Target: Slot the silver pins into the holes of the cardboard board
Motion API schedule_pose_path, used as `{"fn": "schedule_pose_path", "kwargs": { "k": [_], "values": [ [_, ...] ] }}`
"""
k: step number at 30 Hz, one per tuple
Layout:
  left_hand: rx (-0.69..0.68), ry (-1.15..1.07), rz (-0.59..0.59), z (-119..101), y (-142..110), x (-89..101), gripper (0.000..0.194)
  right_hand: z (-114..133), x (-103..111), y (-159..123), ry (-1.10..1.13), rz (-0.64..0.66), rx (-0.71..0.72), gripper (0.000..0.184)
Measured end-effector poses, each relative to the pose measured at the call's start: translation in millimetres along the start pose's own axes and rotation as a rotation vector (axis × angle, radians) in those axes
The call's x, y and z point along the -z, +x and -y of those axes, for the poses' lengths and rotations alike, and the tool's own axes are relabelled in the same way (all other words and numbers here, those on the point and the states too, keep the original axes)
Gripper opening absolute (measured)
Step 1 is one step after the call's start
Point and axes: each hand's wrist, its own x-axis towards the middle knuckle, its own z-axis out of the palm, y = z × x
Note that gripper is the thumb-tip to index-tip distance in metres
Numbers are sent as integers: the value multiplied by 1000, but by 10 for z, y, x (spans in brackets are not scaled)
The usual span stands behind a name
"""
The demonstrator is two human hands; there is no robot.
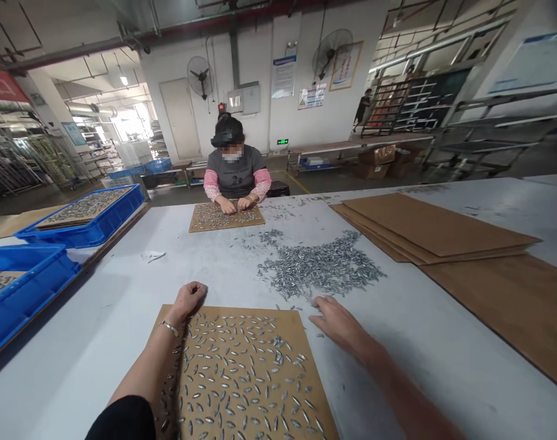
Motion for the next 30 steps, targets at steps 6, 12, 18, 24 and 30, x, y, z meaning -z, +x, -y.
{"fn": "schedule_pose_path", "kwargs": {
  "k": [6,12,18,24,30],
  "values": [
    [16,8,-10,14,-18,-4,48,-293,-85,-110,144,-5,-83,45],
    [15,11,4,-3,-24,11,48,-371,-151,-184,193,1,-58,48],
    [6,4,-2,18,-8,-3,47,-164,-17,267,59,-99,-52,18],
    [8,9,-3,30,-17,-4,44,240,108,563,104,-148,44,23],
    [22,-1,17,79,16,-33,44,498,-42,-20,206,164,343,12]
  ]
}}
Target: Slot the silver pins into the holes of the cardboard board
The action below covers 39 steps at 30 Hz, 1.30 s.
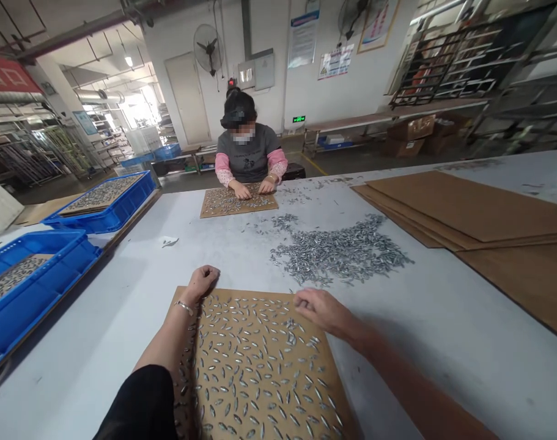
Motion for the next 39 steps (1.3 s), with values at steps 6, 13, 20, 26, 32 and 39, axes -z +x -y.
{"fn": "schedule_pose_path", "kwargs": {
  "k": [6,13,20,26,32,39],
  "values": [
    [8,11,-9,7,-8,-9,43,110,-280,-298,-88,42,-61,15],
    [12,19,-5,-65,-51,0,41,107,-248,-201,-86,16,-115,11],
    [2,27,-16,-58,-49,1,37,-86,-327,-35,-183,-117,-57,17],
    [-7,34,-12,-26,-46,-4,38,-129,-354,-6,-150,-130,-5,23],
    [-18,33,-3,-8,-35,-12,38,-154,-231,-224,-88,-97,8,26],
    [-15,43,-5,-33,-54,1,37,-151,-482,-233,-258,-130,-17,26]
  ]
}}
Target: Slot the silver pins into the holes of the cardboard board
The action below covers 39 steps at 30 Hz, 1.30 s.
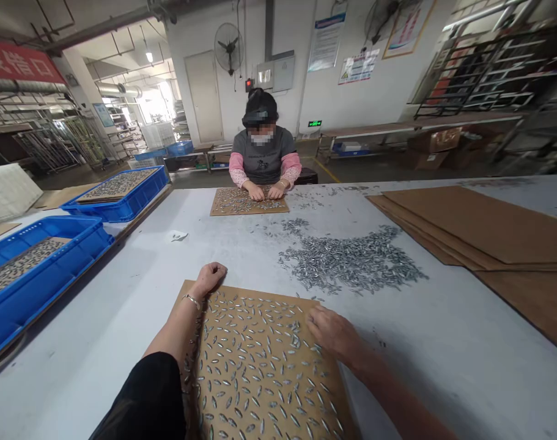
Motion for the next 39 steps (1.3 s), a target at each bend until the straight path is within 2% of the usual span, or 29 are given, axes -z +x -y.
{"fn": "schedule_pose_path", "kwargs": {
  "k": [4,8,12,17,20,28,34,39],
  "values": [
    [-1,4,5,-15,-10,6,37,70,60,105,97,0,31,22],
    [0,-2,6,-16,-6,4,38,96,132,171,196,25,-24,20],
    [11,-6,-1,-9,1,1,39,41,67,196,112,28,-30,26],
    [13,-9,-3,-2,-4,-3,39,-23,-45,151,12,-64,67,28],
    [13,-9,-8,-2,-3,-6,38,13,-35,84,15,-108,70,29],
    [6,-5,-6,-27,-15,-5,39,247,53,0,-54,26,-18,28],
    [10,-2,1,-32,-20,2,39,110,5,30,-43,28,-45,20],
    [17,-10,5,-37,-16,2,37,40,0,51,-6,30,-43,23]
  ]
}}
